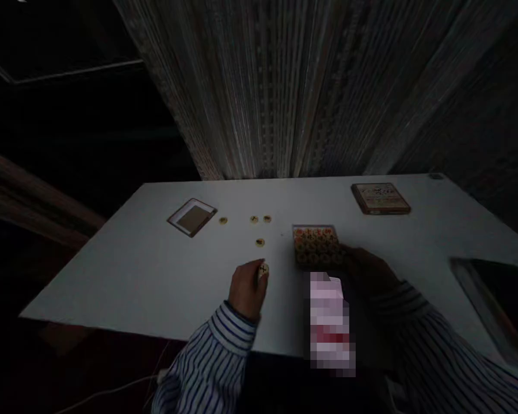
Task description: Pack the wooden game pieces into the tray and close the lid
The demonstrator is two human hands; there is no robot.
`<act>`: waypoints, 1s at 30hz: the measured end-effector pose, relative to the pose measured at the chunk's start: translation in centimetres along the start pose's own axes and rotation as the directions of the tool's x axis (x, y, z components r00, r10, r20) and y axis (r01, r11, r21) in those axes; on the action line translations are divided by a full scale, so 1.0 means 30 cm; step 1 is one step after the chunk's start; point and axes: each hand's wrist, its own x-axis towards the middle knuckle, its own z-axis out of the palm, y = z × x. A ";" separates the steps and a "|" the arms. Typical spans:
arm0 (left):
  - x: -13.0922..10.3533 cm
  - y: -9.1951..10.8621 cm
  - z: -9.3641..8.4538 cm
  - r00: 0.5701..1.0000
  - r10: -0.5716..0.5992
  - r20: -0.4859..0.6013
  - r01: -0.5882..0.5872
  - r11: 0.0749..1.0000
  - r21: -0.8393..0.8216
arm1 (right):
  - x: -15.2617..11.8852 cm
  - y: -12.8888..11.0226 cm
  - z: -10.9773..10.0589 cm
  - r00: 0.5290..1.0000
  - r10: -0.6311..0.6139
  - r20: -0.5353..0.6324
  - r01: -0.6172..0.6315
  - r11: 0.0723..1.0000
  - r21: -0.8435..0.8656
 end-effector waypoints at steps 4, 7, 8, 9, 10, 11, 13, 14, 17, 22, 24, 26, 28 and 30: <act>0.014 0.016 0.013 1.000 -0.002 -0.010 0.002 1.000 -0.018 | 0.001 -0.001 0.002 1.000 0.005 -0.012 -0.005 1.000 -0.006; 0.024 0.025 0.018 1.000 0.003 -0.009 -0.004 1.000 -0.031 | 0.001 -0.005 -0.004 1.000 -0.004 -0.014 0.004 1.000 0.004; 0.027 0.027 0.018 1.000 0.003 -0.006 -0.003 0.999 -0.032 | 0.001 -0.006 -0.007 1.000 -0.006 -0.011 0.006 1.000 0.011; 0.029 0.028 0.019 1.000 0.003 0.000 -0.003 0.999 -0.032 | 0.001 -0.007 -0.010 1.000 -0.006 -0.007 0.006 1.000 0.019; 0.030 0.028 0.019 1.000 0.003 0.006 -0.003 1.000 -0.031 | 0.001 -0.007 -0.012 1.000 -0.004 -0.003 0.004 1.000 0.027; 0.030 0.027 0.020 1.000 0.003 0.011 -0.003 1.000 -0.031 | 0.001 -0.007 -0.015 1.000 -0.002 0.001 0.002 0.999 0.034; 0.027 0.024 0.021 1.000 0.004 0.008 -0.003 0.999 -0.037 | 0.002 -0.005 -0.018 1.000 0.010 0.006 -0.011 0.999 0.051; 0.025 0.022 0.022 1.000 0.003 0.000 -0.003 0.999 -0.041 | 0.001 -0.004 -0.019 1.000 0.012 0.010 -0.013 0.998 0.059; 0.020 0.017 0.025 1.000 -0.012 -0.023 0.011 0.999 -0.051 | 0.000 -0.001 -0.021 1.000 0.005 0.014 -0.006 0.998 0.070; 0.018 0.016 0.026 1.000 -0.024 -0.014 0.024 0.998 -0.059 | 0.000 -0.007 -0.022 0.999 0.023 -0.024 -0.021 0.996 0.083; 0.017 0.017 0.023 0.999 -0.030 -0.027 0.028 0.997 -0.069 | 0.000 -0.008 -0.022 0.998 0.043 -0.050 -0.038 0.995 0.092; 0.016 0.019 0.020 0.998 -0.038 -0.046 0.034 0.996 -0.084 | -0.001 -0.004 -0.023 0.996 0.049 -0.068 -0.042 0.994 0.099; 0.015 0.022 0.015 0.997 -0.051 -0.063 0.045 0.994 -0.096 | -0.004 0.002 -0.026 0.995 0.036 -0.096 -0.027 0.995 0.101; 0.014 0.027 0.010 0.994 -0.071 -0.079 0.062 0.992 -0.107 | -0.005 0.002 -0.034 0.989 0.011 -0.145 0.003 0.995 0.096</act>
